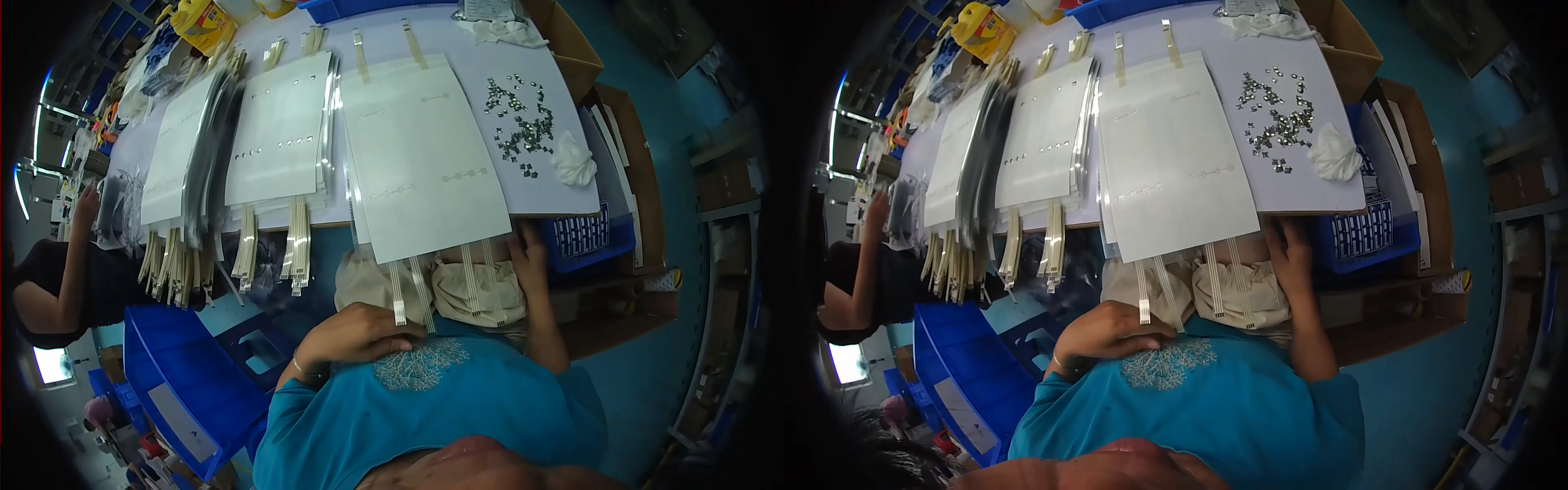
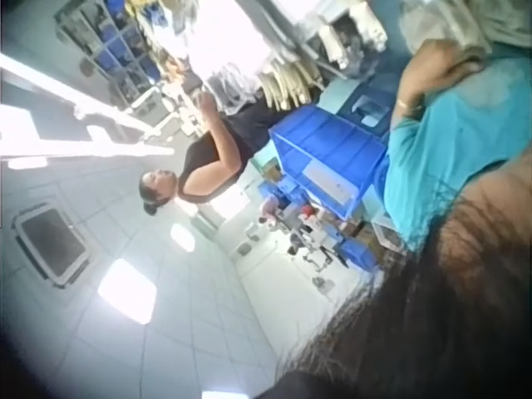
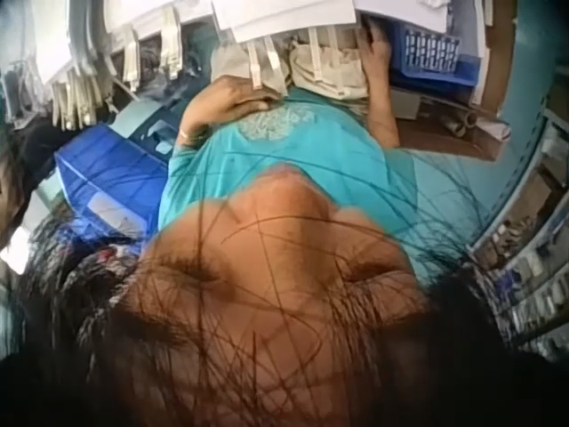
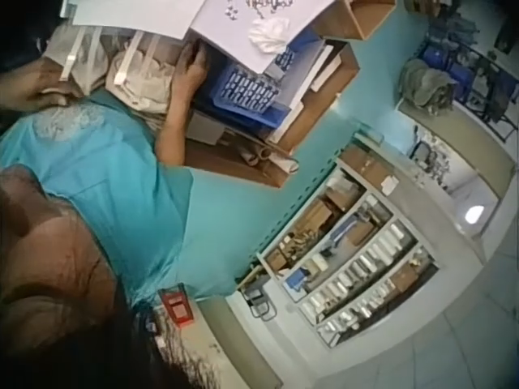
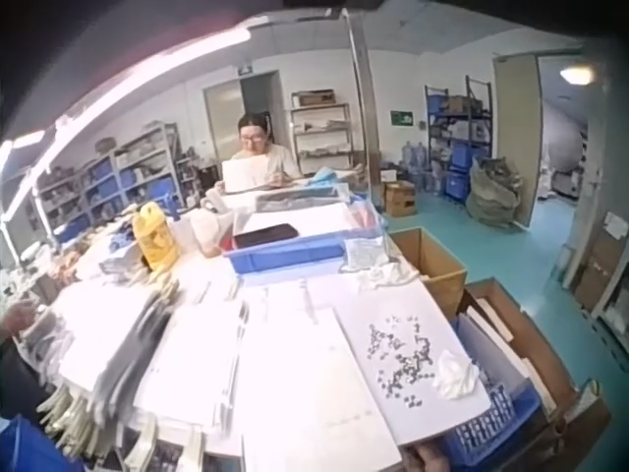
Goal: Manually applying small decorative studs to template sheets at a factory workbench.
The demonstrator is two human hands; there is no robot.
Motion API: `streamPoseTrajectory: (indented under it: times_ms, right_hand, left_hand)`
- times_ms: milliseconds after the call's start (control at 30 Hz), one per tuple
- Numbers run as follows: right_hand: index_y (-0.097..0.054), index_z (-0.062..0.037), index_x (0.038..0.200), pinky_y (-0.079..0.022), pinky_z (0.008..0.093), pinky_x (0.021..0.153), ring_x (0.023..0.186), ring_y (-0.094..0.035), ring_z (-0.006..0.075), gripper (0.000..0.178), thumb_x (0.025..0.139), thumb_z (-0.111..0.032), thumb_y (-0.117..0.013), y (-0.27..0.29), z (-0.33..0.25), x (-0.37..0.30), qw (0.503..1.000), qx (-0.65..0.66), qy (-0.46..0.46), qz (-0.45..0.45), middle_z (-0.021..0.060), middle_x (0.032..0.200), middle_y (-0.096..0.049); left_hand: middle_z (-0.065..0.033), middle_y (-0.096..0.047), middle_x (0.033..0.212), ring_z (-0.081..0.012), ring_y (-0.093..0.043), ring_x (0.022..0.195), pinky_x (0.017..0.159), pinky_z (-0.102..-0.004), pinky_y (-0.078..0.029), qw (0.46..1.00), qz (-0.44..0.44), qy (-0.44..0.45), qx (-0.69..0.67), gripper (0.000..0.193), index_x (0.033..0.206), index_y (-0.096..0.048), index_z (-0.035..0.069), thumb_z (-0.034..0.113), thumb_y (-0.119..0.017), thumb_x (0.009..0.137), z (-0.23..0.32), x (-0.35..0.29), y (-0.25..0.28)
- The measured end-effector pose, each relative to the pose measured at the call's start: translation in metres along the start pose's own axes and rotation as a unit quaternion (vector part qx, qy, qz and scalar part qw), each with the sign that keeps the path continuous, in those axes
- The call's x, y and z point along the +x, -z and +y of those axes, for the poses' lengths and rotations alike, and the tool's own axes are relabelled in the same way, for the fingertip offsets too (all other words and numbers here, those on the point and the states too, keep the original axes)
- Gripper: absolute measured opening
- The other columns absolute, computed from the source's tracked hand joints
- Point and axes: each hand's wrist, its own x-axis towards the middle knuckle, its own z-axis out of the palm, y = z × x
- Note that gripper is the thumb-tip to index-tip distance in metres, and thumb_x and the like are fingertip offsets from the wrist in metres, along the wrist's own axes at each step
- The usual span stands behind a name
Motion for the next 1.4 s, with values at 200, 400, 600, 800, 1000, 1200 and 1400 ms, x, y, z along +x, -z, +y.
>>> streamPoseTrajectory:
  times_ms: [200,400,600,800,1000,1200,1400]
  right_hand:
    - [-0.075,0.0015,0.121,-0.059,0.0352,0.088,0.101,-0.077,0.0224,0.026,0.096,-0.006,-0.08,0.025,-0.041,0.011,0.999,-0.007,-0.04,-0.019,0.0147,0.11,-0.08]
    - [-0.071,0.0003,0.094,-0.053,0.0306,0.07,0.077,-0.065,0.0157,0.011,0.095,-0.001,-0.082,0.08,-0.125,0.03,0.998,-0.036,0.058,0.019,0.0073,0.088,-0.07]
    - [-0.079,-0.0021,0.123,-0.053,0.0294,0.067,0.077,-0.065,0.0137,0.022,0.102,-0.008,-0.077,0.097,-0.137,0.083,0.974,-0.197,0.064,0.095,0.007,0.098,-0.07]
    - [-0.081,-0.0044,0.121,-0.057,0.0344,0.069,0.078,-0.07,0.0194,0.027,0.095,-0.005,-0.083,0.076,-0.134,0.09,0.957,-0.229,0.151,0.094,0.009,0.1,-0.072]
    - [-0.082,-0.0045,0.118,-0.056,0.0362,0.072,0.086,-0.07,0.0234,0.026,0.092,-0.004,-0.084,0.066,-0.138,0.099,0.943,-0.262,0.204,0.027,0.0074,0.097,-0.071]
    - [-0.083,-0.0042,0.111,-0.056,0.036,0.069,0.085,-0.068,0.0227,0.02,0.091,-0.003,-0.084,0.072,-0.136,0.095,0.941,-0.26,0.217,0.005,0.0064,0.098,-0.072]
    - [-0.083,-0.0039,0.11,-0.055,0.035,0.069,0.083,-0.066,0.0228,0.02,0.09,-0.002,-0.084,0.076,-0.138,0.093,0.938,-0.258,0.233,-0.012,0.0069,0.104,-0.074]
  left_hand:
    - [-0.0112,-0.081,0.107,-0.0246,-0.08,0.089,0.074,-0.0347,-0.063,0.947,0.284,-0.149,-0.014,0.023,0.111,-0.08,0.004,0.012,-0.086,0.09,0.036,0.014,0.026]
    - [-0.0103,-0.062,0.157,-0.0399,-0.046,0.156,0.129,-0.0594,-0.035,0.889,0.351,0.035,0.293,0.057,0.144,-0.07,0.016,0.017,-0.085,0.089,0.011,0.07,0.031]
    - [-0.0089,-0.058,0.161,-0.0375,-0.045,0.157,0.13,-0.0594,-0.032,0.888,0.324,0.069,0.318,0.06,0.152,-0.063,0.017,0.023,-0.082,0.095,-0.007,0.085,0.031]
    - [-0.0087,-0.058,0.161,-0.0373,-0.045,0.157,0.13,-0.0591,-0.033,0.889,0.313,0.081,0.325,0.056,0.15,-0.065,0.016,0.033,-0.079,0.098,-0.006,0.083,0.031]
    - [-0.0076,-0.059,0.161,-0.0361,-0.045,0.158,0.13,-0.0594,-0.033,0.885,0.316,0.083,0.331,0.056,0.15,-0.066,0.018,0.038,-0.077,0.099,-0.01,0.083,0.028]
    - [-0.0079,-0.059,0.161,-0.0362,-0.045,0.158,0.13,-0.0592,-0.034,0.883,0.319,0.082,0.334,0.056,0.15,-0.066,0.019,0.038,-0.078,0.098,-0.011,0.084,0.028]
    - [-0.0092,-0.059,0.161,-0.037,-0.046,0.157,0.129,-0.0592,-0.034,0.88,0.324,0.081,0.337,0.054,0.149,-0.067,0.018,0.035,-0.079,0.098,-0.007,0.087,0.026]
